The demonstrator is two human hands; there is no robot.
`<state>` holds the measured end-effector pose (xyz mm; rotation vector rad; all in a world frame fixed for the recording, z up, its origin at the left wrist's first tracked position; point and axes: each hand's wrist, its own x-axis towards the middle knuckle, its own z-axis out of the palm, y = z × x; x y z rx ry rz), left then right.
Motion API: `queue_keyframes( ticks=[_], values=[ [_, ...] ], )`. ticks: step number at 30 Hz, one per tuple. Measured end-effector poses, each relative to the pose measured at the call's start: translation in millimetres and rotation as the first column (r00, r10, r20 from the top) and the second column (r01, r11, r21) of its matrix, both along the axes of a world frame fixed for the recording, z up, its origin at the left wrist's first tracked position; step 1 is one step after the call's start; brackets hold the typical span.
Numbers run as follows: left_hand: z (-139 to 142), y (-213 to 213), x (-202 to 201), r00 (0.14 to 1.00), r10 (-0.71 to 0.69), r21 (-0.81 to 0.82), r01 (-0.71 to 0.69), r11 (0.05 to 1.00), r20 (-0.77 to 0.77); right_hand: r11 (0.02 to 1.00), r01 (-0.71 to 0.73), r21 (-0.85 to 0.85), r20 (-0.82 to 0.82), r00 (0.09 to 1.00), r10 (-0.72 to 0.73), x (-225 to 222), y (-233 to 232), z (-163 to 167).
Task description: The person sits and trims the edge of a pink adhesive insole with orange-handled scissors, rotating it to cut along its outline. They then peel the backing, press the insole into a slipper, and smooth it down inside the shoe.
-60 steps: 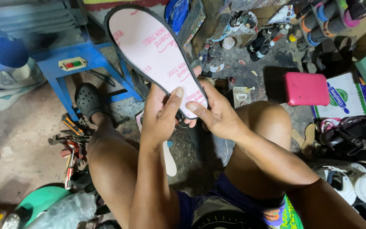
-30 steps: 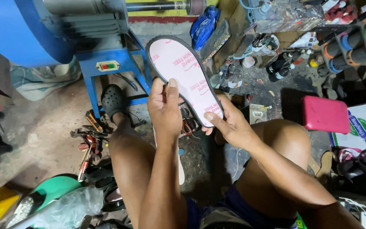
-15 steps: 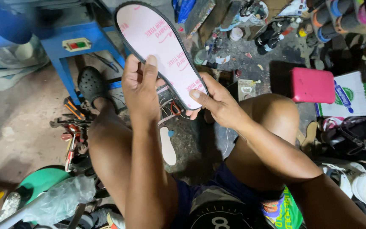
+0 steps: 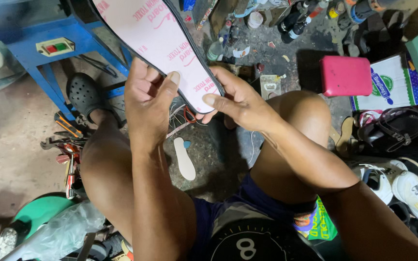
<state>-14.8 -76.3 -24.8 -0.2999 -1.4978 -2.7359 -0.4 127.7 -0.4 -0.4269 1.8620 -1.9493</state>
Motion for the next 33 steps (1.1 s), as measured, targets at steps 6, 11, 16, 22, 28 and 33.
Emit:
queue_keyframes(
  ticks=[6, 11, 16, 22, 28, 33],
  values=[
    [2, -1, 2, 0.999, -0.026, 0.023, 0.027, 0.999, -0.03, 0.999, 0.015, 0.047, -0.066, 0.998, -0.012, 2, -1, 3],
    [6, -1, 4, 0.998, 0.034, -0.109, -0.041, 0.993, -0.059, 0.999, 0.033, 0.003, -0.016, 0.999, -0.033, 1, -3, 2],
    [9, 4, 7, 0.999, 0.012, -0.079, -0.015, 0.997, -0.036, 0.989, 0.133, 0.068, 0.006, 0.991, -0.134, -3, -9, -4],
    [7, 7, 2, 0.975, 0.214, 0.019, -0.213, 0.977, -0.056, 0.963, 0.08, 0.256, -0.133, 0.99, -0.047, -1, -3, 1],
    [-3, -7, -7, 0.843, 0.537, 0.049, -0.538, 0.841, 0.032, 0.936, -0.014, 0.353, -0.195, 0.977, 0.088, 8, -12, -7],
    [-3, -11, -4, 0.843, 0.538, 0.077, -0.536, 0.841, -0.002, 0.921, -0.044, 0.386, -0.166, 0.979, 0.116, 6, -12, -13]
  ],
)
